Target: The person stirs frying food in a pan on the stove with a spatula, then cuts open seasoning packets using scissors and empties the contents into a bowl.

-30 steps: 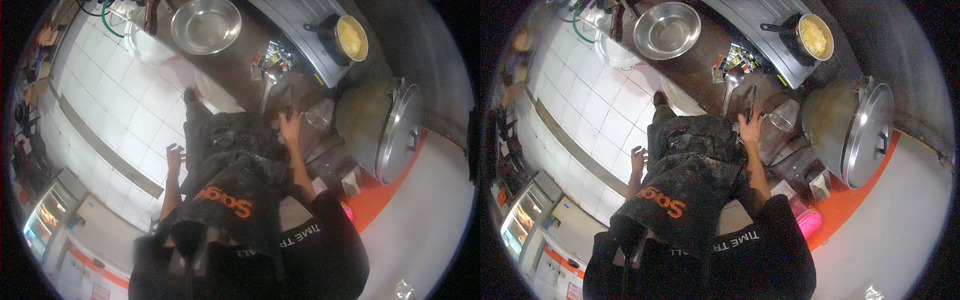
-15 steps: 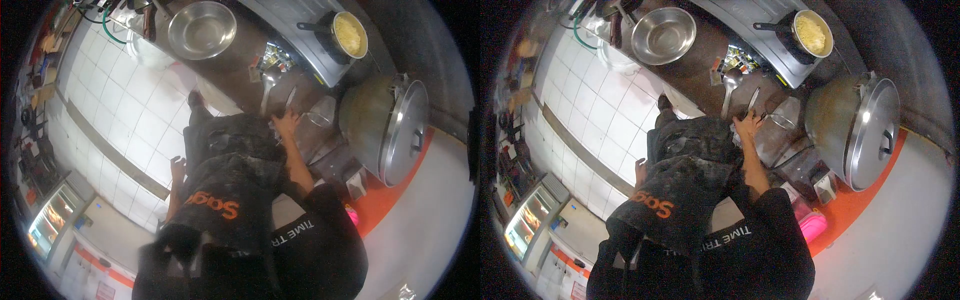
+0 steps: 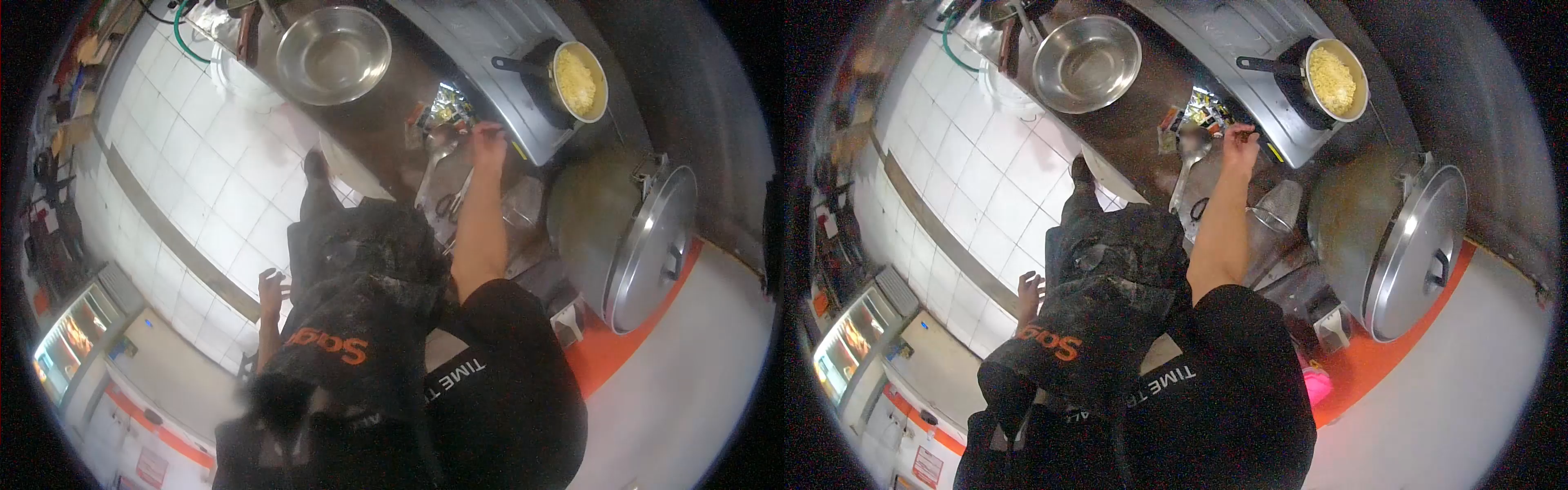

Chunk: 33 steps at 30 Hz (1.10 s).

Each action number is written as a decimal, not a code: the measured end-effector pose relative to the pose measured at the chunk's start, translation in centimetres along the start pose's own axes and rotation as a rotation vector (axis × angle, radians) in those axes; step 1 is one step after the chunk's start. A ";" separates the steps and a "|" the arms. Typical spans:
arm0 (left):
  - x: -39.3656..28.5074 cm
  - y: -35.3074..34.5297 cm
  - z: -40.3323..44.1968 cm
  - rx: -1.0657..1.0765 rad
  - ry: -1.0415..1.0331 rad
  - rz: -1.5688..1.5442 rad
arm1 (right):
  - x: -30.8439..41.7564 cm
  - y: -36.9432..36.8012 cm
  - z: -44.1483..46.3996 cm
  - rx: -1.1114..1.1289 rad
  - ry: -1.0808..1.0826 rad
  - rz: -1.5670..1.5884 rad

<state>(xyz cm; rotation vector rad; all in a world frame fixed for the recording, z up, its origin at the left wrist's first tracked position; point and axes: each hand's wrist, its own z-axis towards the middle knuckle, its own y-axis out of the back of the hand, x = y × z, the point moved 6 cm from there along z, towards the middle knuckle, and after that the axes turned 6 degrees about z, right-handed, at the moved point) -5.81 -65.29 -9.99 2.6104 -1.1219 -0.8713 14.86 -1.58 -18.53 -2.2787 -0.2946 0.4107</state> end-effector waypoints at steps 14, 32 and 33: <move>2.9 -1.7 -1.9 -0.013 0.026 -0.054 | 2.7 1.4 2.3 -0.335 0.241 -0.598; 4.8 -1.8 -0.2 -0.013 0.022 0.023 | 3.0 1.0 -2.6 -0.388 0.206 -0.921; 4.5 -2.0 0.1 -0.021 -0.009 0.036 | 3.0 1.0 -2.9 -0.384 0.210 -0.923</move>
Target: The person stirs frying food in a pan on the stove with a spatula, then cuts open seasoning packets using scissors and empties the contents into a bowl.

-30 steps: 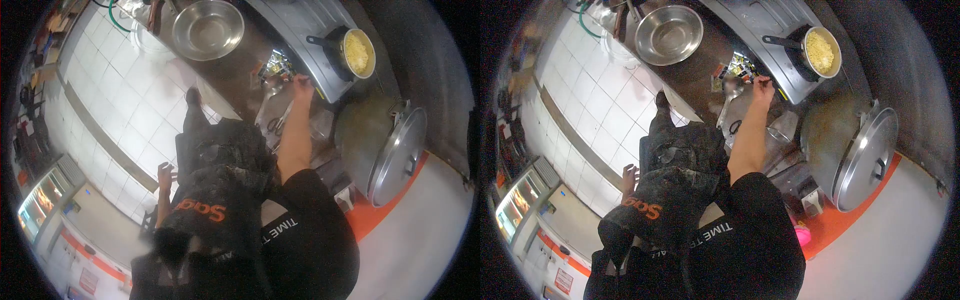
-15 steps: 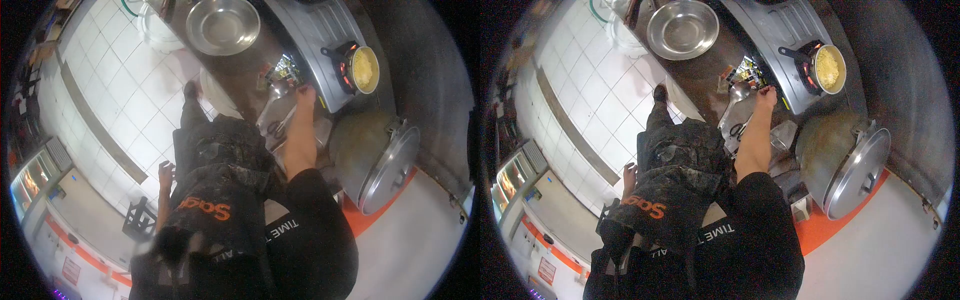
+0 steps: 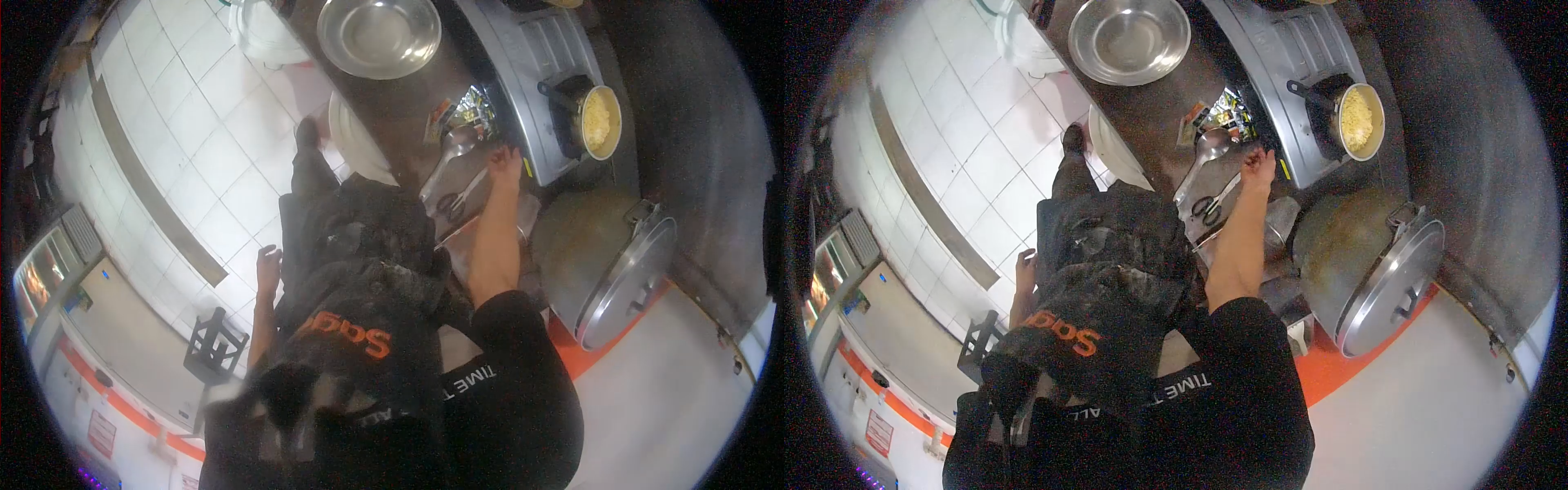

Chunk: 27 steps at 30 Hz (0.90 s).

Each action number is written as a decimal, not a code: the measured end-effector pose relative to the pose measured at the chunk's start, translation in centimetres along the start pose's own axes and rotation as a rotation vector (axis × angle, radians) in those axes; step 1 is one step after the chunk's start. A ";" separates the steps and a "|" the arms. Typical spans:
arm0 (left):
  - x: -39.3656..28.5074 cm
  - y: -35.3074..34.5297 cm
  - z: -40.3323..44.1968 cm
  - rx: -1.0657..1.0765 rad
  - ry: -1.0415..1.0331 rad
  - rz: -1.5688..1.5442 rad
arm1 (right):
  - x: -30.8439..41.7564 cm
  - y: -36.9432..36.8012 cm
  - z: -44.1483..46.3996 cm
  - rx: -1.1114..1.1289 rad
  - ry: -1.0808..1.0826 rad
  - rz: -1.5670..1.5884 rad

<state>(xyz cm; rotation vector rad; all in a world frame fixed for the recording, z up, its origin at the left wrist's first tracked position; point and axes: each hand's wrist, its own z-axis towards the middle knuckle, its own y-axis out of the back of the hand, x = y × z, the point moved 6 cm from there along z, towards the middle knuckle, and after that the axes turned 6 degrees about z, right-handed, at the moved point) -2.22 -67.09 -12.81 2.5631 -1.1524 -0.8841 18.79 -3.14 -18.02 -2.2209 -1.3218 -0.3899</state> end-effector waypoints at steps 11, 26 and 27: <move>0.1 -2.1 2.1 0.048 0.006 -0.116 | -5.3 -1.5 -10.0 0.074 0.514 -0.555; -2.0 2.2 0.0 0.018 0.073 -0.062 | -8.0 10.7 -7.1 -0.209 0.343 -1.858; -1.9 2.4 0.2 0.009 0.059 -0.059 | -8.0 10.2 -7.3 -0.272 0.301 -1.872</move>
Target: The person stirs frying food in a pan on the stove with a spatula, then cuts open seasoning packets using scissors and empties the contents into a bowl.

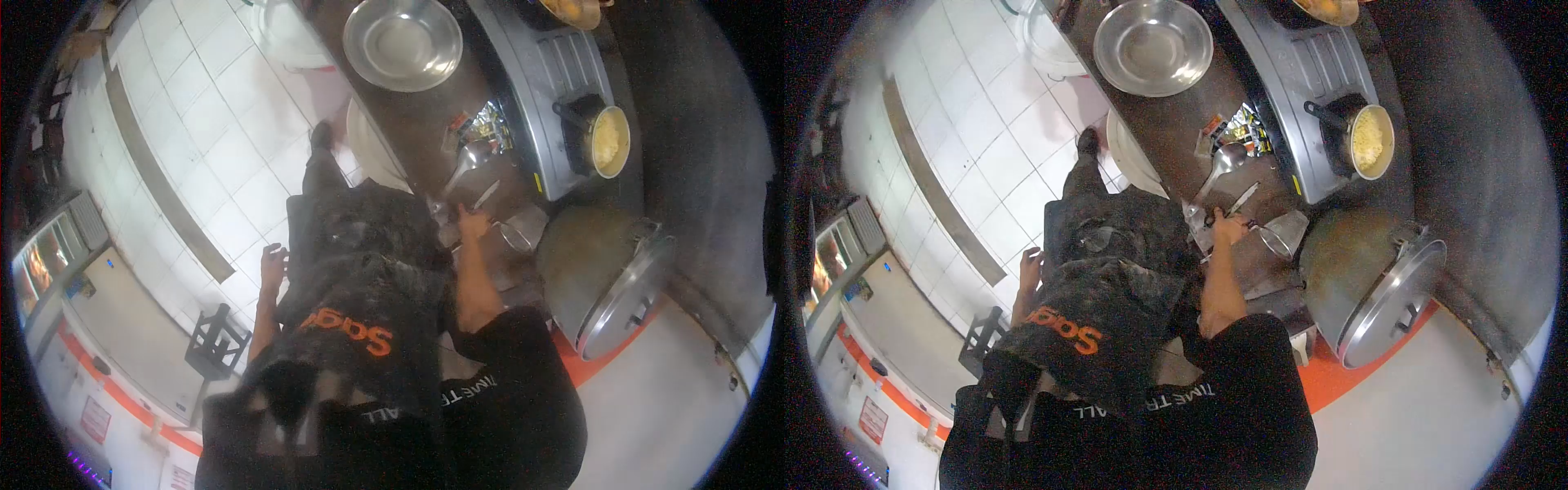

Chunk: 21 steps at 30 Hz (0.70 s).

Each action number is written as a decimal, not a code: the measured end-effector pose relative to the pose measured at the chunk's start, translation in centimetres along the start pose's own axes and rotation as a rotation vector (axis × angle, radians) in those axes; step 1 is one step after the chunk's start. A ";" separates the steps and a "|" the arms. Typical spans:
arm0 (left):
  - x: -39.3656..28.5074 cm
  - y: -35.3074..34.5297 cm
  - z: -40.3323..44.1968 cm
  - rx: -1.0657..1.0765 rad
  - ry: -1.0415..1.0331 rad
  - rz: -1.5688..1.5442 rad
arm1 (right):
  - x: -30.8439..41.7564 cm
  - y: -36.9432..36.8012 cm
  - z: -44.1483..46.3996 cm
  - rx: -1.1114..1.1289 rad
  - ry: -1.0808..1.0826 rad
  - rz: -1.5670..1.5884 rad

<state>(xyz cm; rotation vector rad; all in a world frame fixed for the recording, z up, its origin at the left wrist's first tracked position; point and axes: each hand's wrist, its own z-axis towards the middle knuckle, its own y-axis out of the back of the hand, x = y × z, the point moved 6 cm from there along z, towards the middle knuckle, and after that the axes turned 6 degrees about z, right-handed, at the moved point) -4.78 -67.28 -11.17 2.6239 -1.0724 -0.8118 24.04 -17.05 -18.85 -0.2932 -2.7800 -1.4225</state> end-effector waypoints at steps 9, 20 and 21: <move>-3.8 0.5 2.9 0.015 -0.094 0.016 | -2.5 -1.1 1.5 -0.132 0.049 0.372; -13.4 -0.7 5.4 0.090 -0.275 0.132 | -1.2 0.3 -2.3 -0.228 0.038 0.638; -14.0 -0.6 5.6 0.107 -0.298 0.166 | -1.1 0.5 -2.6 -0.227 0.027 0.646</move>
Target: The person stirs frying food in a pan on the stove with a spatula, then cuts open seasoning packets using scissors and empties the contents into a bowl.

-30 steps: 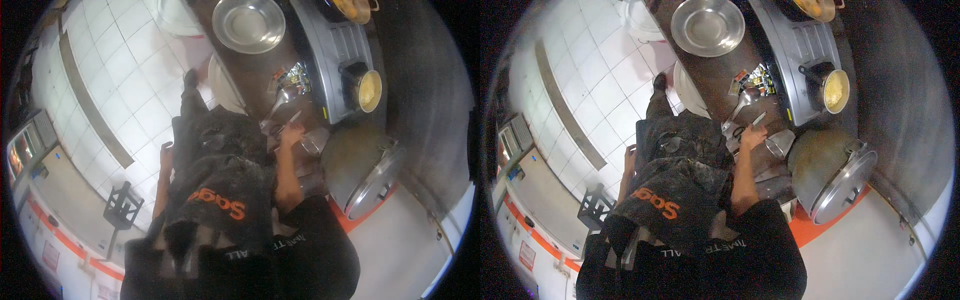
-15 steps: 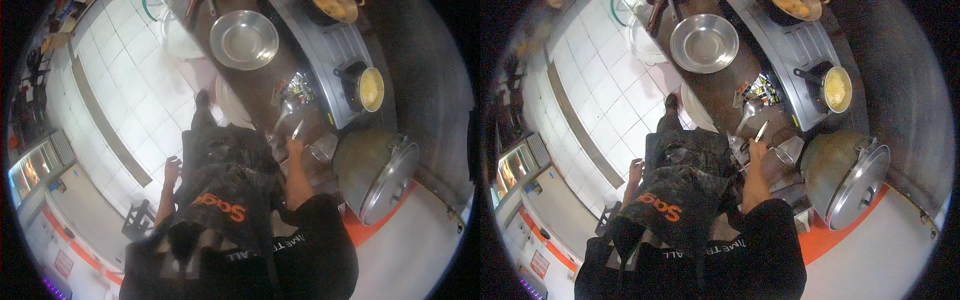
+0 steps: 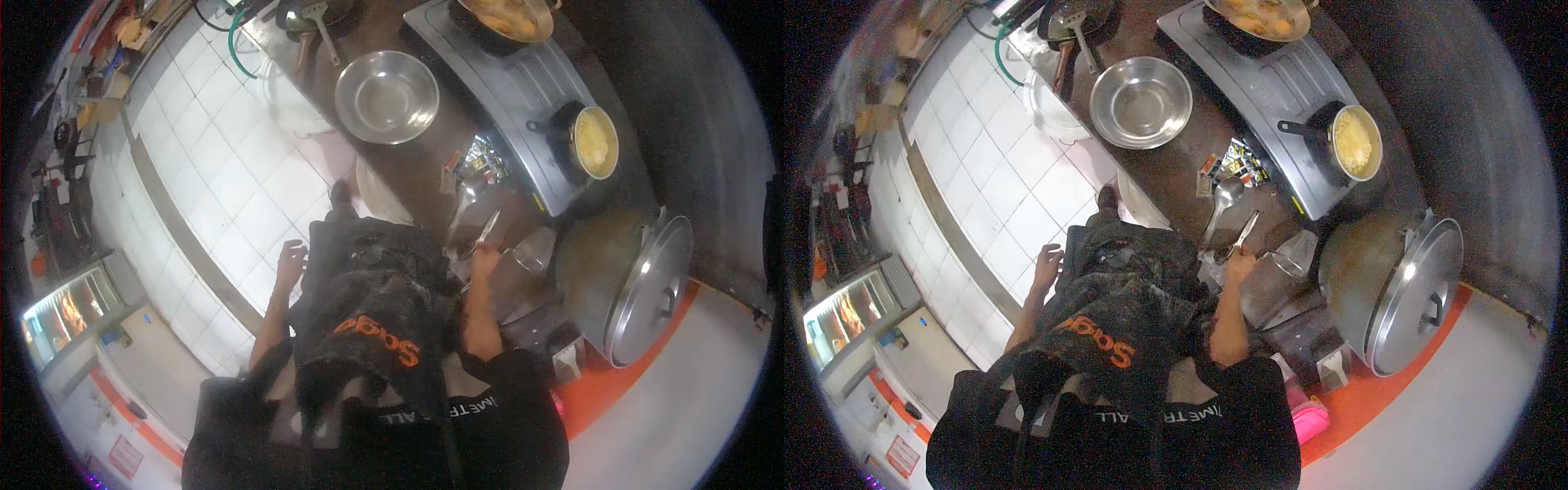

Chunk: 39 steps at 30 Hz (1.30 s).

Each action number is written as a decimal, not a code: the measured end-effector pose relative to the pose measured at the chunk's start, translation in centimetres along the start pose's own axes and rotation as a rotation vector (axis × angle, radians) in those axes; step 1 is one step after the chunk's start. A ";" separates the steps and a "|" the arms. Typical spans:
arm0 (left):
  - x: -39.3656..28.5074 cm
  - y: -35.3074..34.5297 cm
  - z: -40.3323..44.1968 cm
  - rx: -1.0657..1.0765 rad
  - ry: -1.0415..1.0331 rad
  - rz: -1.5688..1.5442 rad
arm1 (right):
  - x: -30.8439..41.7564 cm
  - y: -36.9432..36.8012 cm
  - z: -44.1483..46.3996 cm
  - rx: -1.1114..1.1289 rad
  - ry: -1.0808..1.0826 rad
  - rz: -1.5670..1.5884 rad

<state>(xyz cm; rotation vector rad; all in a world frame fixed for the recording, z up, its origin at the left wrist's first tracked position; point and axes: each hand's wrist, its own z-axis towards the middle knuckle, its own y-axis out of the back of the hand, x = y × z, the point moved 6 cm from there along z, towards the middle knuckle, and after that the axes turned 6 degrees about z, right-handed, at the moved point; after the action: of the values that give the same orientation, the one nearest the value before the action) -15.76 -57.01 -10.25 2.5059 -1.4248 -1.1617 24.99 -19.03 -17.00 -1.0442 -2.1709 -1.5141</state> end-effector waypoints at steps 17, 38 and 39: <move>2.1 5.1 3.7 -0.058 0.077 0.016 | 46.4 -19.0 -11.9 0.443 0.880 0.289; -7.0 26.4 22.2 0.021 0.347 -0.239 | 59.8 -27.6 -10.3 0.032 0.564 0.215; -7.0 25.5 23.0 0.080 0.348 -0.222 | 59.5 -23.8 -9.5 0.015 0.463 0.137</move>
<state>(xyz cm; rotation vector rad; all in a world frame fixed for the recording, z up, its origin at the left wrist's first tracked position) -50.61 -59.24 -13.28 2.8007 -1.1503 -0.6495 -34.43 -8.55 6.44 -0.7284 -1.7529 -1.4959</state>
